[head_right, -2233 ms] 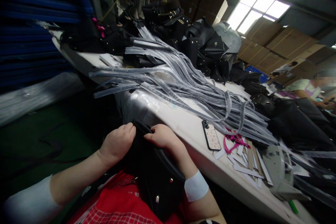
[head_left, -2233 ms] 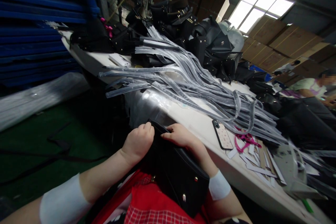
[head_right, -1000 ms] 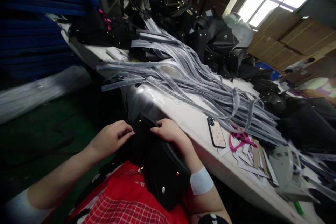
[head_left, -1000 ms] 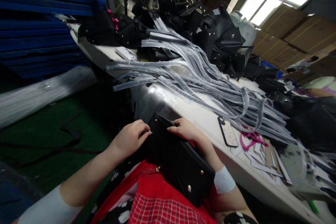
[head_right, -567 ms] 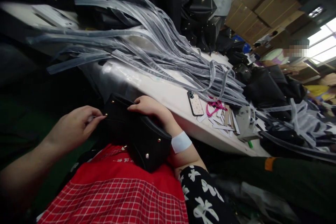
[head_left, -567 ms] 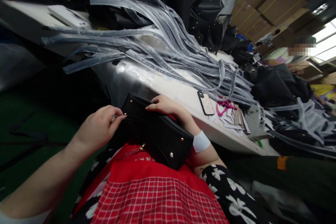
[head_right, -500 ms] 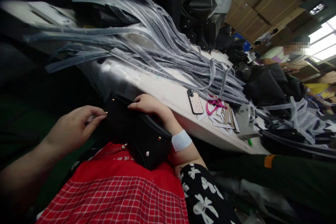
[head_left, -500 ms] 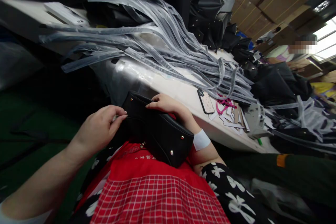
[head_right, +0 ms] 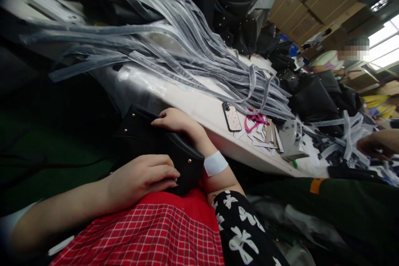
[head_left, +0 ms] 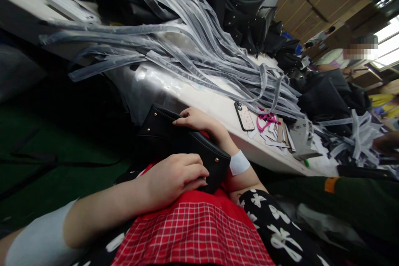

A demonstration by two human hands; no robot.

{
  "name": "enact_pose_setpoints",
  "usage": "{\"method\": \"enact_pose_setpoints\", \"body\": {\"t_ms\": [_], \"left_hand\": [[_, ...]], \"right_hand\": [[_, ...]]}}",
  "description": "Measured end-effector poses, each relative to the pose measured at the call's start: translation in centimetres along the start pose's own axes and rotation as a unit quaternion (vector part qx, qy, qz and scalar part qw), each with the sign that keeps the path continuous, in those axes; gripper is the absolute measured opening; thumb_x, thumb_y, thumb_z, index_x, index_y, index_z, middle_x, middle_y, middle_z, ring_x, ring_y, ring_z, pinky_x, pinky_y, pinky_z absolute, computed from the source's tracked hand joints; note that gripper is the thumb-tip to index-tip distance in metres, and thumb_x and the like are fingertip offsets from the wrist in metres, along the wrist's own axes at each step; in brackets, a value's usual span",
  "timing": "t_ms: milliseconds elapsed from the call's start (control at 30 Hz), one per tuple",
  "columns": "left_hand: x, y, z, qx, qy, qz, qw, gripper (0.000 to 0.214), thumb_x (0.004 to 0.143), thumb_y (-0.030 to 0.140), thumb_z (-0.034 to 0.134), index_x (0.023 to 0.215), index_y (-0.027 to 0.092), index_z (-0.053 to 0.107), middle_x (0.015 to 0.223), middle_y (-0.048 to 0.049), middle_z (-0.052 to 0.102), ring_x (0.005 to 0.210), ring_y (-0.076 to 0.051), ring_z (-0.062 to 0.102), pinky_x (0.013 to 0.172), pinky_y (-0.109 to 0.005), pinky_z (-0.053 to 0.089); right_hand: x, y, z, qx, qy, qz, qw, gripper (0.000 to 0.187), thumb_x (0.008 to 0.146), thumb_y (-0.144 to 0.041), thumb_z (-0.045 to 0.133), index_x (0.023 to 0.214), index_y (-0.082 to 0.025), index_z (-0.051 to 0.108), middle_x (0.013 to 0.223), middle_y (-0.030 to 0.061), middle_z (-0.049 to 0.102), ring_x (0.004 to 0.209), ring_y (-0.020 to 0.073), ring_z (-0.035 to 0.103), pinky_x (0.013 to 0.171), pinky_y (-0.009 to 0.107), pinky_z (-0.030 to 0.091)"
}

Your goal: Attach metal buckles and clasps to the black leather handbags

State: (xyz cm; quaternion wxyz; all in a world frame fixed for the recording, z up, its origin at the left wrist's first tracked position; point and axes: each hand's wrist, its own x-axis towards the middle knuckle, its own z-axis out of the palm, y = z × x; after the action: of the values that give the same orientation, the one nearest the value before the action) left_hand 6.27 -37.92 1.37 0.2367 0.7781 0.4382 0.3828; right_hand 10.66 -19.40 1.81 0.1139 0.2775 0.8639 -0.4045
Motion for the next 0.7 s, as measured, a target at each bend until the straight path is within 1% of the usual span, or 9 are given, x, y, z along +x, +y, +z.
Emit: {"method": "enact_pose_setpoints", "body": {"t_ms": [133, 233, 333, 433, 600, 700], "left_hand": [[0.12, 0.16, 0.39, 0.053, -0.009, 0.007, 0.999, 0.023, 0.097, 0.024, 0.046, 0.091, 0.015, 0.067, 0.081, -0.0033, 0.062, 0.071, -0.012, 0.059, 0.066, -0.022, 0.048], [0.11, 0.38, 0.46, 0.075, -0.022, -0.003, 0.997, 0.024, 0.097, 0.024, 0.045, 0.090, 0.015, 0.066, 0.082, -0.0037, 0.062, 0.071, -0.012, 0.058, 0.065, -0.023, 0.048], [0.11, 0.56, 0.54, 0.092, -0.043, -0.014, 0.995, 0.024, 0.097, 0.024, 0.045, 0.085, 0.015, 0.064, 0.081, -0.0034, 0.061, 0.069, -0.013, 0.056, 0.063, -0.024, 0.047], [0.06, 0.63, 0.67, 0.110, -0.045, -0.018, 0.993, 0.026, 0.097, 0.024, 0.044, 0.082, 0.015, 0.062, 0.080, -0.0032, 0.061, 0.068, -0.014, 0.056, 0.061, -0.025, 0.047], [0.01, 0.72, 0.72, 0.100, -0.030, -0.021, 0.994, 0.025, 0.098, 0.025, 0.042, 0.087, 0.015, 0.063, 0.082, -0.0036, 0.062, 0.072, -0.014, 0.058, 0.065, -0.025, 0.049], [0.10, 0.79, 0.68, 0.105, -0.041, -0.026, 0.993, 0.027, 0.099, 0.024, 0.040, 0.090, 0.015, 0.064, 0.083, -0.0041, 0.062, 0.073, -0.014, 0.058, 0.065, -0.025, 0.050]], "right_hand": [[-0.06, 0.10, -0.01, 0.005, 0.002, -0.003, 1.000, 0.029, 0.077, -0.042, 0.060, 0.071, -0.014, 0.064, 0.061, -0.0023, 0.056, 0.058, 0.0108, 0.050, 0.055, 0.024, 0.033], [-0.10, 0.08, 0.06, 0.006, -0.001, -0.005, 1.000, 0.029, 0.076, -0.042, 0.060, 0.071, -0.014, 0.064, 0.061, -0.0024, 0.056, 0.056, 0.0105, 0.048, 0.054, 0.024, 0.033], [-0.09, 0.10, 0.16, 0.007, -0.006, -0.009, 1.000, 0.029, 0.076, -0.042, 0.059, 0.073, -0.014, 0.065, 0.061, -0.0025, 0.056, 0.056, 0.0104, 0.048, 0.055, 0.024, 0.034], [-0.04, 0.22, 0.19, 0.005, -0.005, -0.008, 1.000, 0.031, 0.076, -0.044, 0.059, 0.073, -0.014, 0.065, 0.061, -0.0023, 0.057, 0.057, 0.0106, 0.049, 0.056, 0.024, 0.034], [0.04, 0.44, 0.14, 0.005, -0.001, -0.013, 1.000, 0.031, 0.076, -0.044, 0.059, 0.072, -0.014, 0.064, 0.061, -0.0023, 0.056, 0.058, 0.0110, 0.049, 0.055, 0.024, 0.033], [0.02, 0.36, 0.15, 0.000, -0.003, -0.017, 1.000, 0.030, 0.077, -0.043, 0.059, 0.071, -0.014, 0.064, 0.061, -0.0024, 0.056, 0.058, 0.0108, 0.049, 0.055, 0.024, 0.033]]}}
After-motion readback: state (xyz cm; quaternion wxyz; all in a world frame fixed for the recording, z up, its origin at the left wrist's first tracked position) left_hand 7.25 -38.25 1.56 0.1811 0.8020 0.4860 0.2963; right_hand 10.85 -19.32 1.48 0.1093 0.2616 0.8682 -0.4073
